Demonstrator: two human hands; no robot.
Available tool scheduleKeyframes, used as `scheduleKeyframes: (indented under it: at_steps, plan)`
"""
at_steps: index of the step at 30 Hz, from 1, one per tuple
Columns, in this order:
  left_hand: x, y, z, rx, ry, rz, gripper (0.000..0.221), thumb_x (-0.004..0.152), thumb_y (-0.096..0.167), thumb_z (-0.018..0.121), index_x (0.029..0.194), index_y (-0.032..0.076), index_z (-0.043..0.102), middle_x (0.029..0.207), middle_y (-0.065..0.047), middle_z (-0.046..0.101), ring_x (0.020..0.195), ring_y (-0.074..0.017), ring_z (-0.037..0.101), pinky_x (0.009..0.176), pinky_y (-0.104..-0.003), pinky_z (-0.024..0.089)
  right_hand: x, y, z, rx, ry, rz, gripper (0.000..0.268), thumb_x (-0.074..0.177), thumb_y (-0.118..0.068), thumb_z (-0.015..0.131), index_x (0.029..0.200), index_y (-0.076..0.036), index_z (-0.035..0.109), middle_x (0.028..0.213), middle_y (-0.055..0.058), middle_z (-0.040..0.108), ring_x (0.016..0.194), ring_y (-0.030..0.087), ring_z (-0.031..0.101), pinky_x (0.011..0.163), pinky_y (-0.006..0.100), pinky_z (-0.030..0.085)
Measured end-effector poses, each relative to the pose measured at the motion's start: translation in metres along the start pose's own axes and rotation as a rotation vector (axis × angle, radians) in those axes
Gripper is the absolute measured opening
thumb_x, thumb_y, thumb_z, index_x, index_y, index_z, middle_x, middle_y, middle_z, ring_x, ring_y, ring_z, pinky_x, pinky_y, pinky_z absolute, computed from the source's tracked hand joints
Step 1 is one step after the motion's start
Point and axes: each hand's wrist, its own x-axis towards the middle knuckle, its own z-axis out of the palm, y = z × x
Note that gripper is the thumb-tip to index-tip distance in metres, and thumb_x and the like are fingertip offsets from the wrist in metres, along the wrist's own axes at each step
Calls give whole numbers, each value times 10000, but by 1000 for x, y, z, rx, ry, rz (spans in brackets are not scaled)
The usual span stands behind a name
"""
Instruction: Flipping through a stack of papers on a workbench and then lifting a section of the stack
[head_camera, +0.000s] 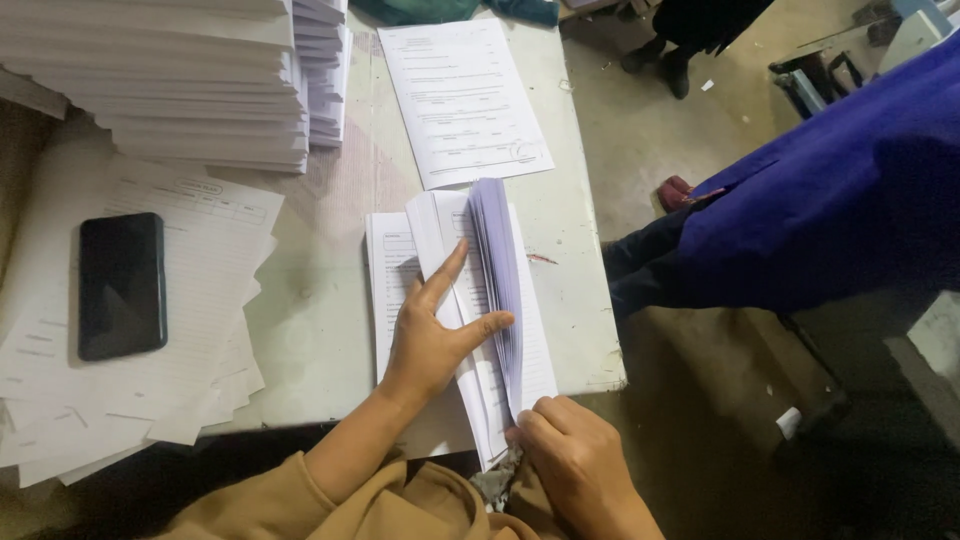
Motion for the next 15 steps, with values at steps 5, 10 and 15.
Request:
scheduleKeyframes:
  at_steps: [5,10,15]
  plan:
    - [0,-1,0,-3,7,20,883,667,429,782,1435,207,407,1442,-103,504,1382,-272,375,1123,-449,302,2,-2,0,-39,43,-17,251,830,-96,651,657,-113,470,612,21,444,524,203,438,466,348,317]
    - [0,-3,0,-15,11,-2,881,653,420,798,1427,233,419,1434,-98,516,1388,-246,366,1132,-414,288,-1,0,1,-34,9,-7,185,807,-118,650,684,-132,513,618,20,453,505,212,449,459,350,317]
    - [0,-3,0,-11,24,-3,870,653,430,798,1420,246,432,1417,-121,528,1368,-235,401,1129,-392,297,1,-1,1,-57,49,-24,230,839,-93,656,662,-128,514,619,13,455,526,191,447,468,328,336]
